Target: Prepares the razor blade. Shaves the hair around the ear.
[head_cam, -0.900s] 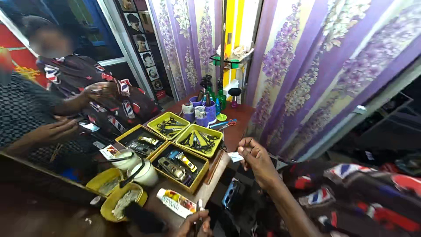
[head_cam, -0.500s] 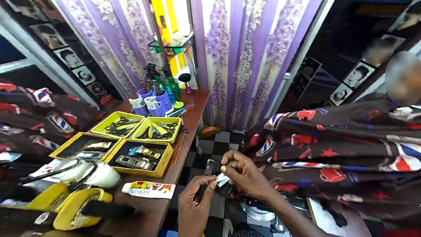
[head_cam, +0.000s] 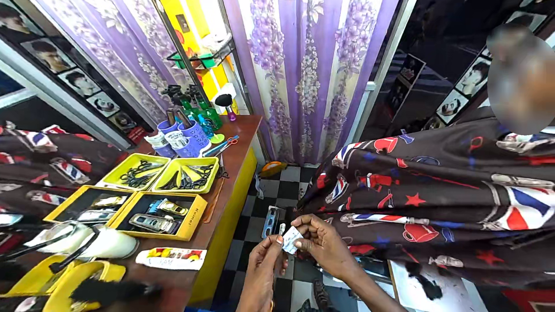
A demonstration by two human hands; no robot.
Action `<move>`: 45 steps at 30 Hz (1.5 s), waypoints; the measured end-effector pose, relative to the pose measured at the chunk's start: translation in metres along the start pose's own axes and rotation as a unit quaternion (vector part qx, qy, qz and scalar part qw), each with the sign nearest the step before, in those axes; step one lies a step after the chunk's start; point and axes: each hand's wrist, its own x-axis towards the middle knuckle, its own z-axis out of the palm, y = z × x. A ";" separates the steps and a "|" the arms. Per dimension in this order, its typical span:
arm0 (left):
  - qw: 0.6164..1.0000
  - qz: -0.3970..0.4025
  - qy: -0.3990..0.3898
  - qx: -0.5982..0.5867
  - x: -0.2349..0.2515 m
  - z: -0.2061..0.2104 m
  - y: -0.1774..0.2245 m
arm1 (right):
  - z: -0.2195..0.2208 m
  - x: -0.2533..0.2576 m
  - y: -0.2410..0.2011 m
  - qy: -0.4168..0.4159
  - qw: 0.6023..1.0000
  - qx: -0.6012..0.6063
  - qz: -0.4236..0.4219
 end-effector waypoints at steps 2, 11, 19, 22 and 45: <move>1.000 0.002 -0.009 0.014 0.005 0.010 -0.007 | -0.012 -0.001 0.004 0.007 1.000 -0.006 -0.001; 0.997 0.054 -0.011 0.051 0.015 0.049 -0.034 | -0.046 -0.007 0.011 0.062 0.978 0.166 0.112; 0.996 0.057 0.001 0.070 0.018 0.055 -0.044 | -0.053 -0.015 0.034 0.112 0.937 0.274 0.185; 0.994 0.073 0.017 0.081 0.022 0.052 -0.045 | -0.051 -0.021 0.044 0.208 0.976 0.048 -0.045; 0.927 0.143 -0.026 0.345 0.055 -0.022 -0.041 | -0.016 0.006 0.010 0.239 0.966 0.098 0.031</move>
